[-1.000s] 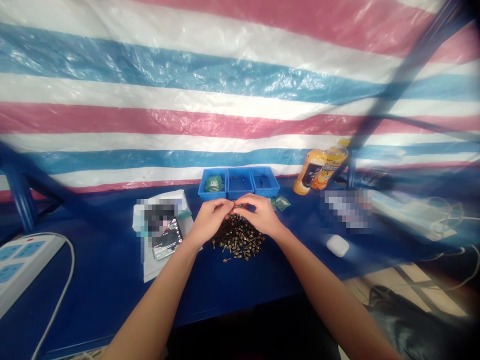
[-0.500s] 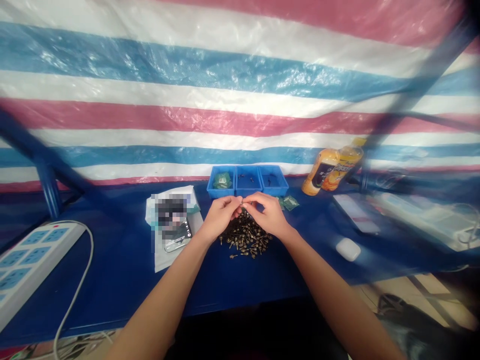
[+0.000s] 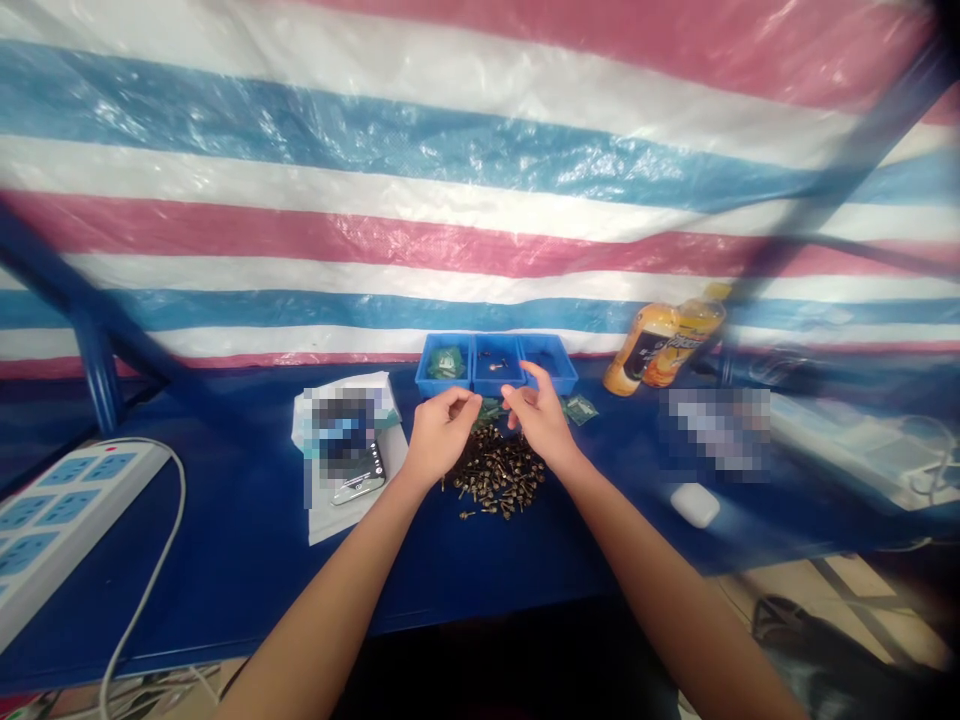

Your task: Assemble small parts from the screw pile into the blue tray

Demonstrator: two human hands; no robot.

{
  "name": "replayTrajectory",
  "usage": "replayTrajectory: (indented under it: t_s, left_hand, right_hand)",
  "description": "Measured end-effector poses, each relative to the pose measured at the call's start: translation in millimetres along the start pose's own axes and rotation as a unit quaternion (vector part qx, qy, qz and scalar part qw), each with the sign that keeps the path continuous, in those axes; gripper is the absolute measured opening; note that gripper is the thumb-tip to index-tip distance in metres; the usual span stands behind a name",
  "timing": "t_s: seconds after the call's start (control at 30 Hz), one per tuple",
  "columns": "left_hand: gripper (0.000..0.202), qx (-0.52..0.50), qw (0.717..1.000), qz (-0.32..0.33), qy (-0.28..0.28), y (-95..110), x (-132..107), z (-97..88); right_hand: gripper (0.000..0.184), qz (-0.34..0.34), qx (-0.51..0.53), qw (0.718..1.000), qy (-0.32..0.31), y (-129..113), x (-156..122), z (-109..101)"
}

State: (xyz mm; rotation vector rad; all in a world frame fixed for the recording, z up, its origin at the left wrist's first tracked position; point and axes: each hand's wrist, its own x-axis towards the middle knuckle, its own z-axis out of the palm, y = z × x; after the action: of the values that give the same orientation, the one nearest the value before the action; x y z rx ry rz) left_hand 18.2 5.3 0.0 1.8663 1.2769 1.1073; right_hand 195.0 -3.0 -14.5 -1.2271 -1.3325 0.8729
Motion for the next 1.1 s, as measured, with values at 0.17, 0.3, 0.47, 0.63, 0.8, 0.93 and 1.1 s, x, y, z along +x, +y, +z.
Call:
replayTrajectory:
  t_s: [0.17, 0.3, 0.47, 0.63, 0.8, 0.93, 1.1]
  left_hand:
    - [0.03, 0.08, 0.996, 0.024, 0.004, -1.3, -0.4, 0.1]
    - [0.02, 0.12, 0.99, 0.069, 0.02, -0.5, -1.7, -0.2]
    - [0.044, -0.008, 0.963, 0.14, 0.23, 5.3, 0.2, -15.1]
    - [0.031, 0.119, 0.99, 0.079, 0.013, -6.7, 6.5, -17.4]
    - [0.027, 0.19, 0.976, 0.08, -0.072, -15.0, 5.4, -5.0]
    - [0.027, 0.183, 0.978, 0.079, -0.067, -10.8, 2.6, -4.2]
    - [0.029, 0.178, 0.978, 0.088, -0.067, -7.6, 1.6, -4.5]
  right_hand:
    - [0.051, 0.01, -0.085, 0.996, 0.037, 6.1, 4.7, -6.0]
    - [0.031, -0.015, -0.184, 0.981, 0.068, 3.6, 9.6, -22.3]
    - [0.024, 0.04, -0.331, 0.942, 0.044, 0.3, 12.1, -45.4]
    - [0.038, 0.086, -0.479, 0.873, -0.015, 1.7, 6.7, -52.7]
    - [0.025, 0.062, -0.529, 0.846, -0.013, 1.8, 3.5, -44.7]
    - [0.023, 0.046, -0.536, 0.843, -0.01, 1.4, 2.3, -42.2]
    - [0.033, 0.054, -0.543, 0.838, 0.025, 3.0, 2.4, -49.3]
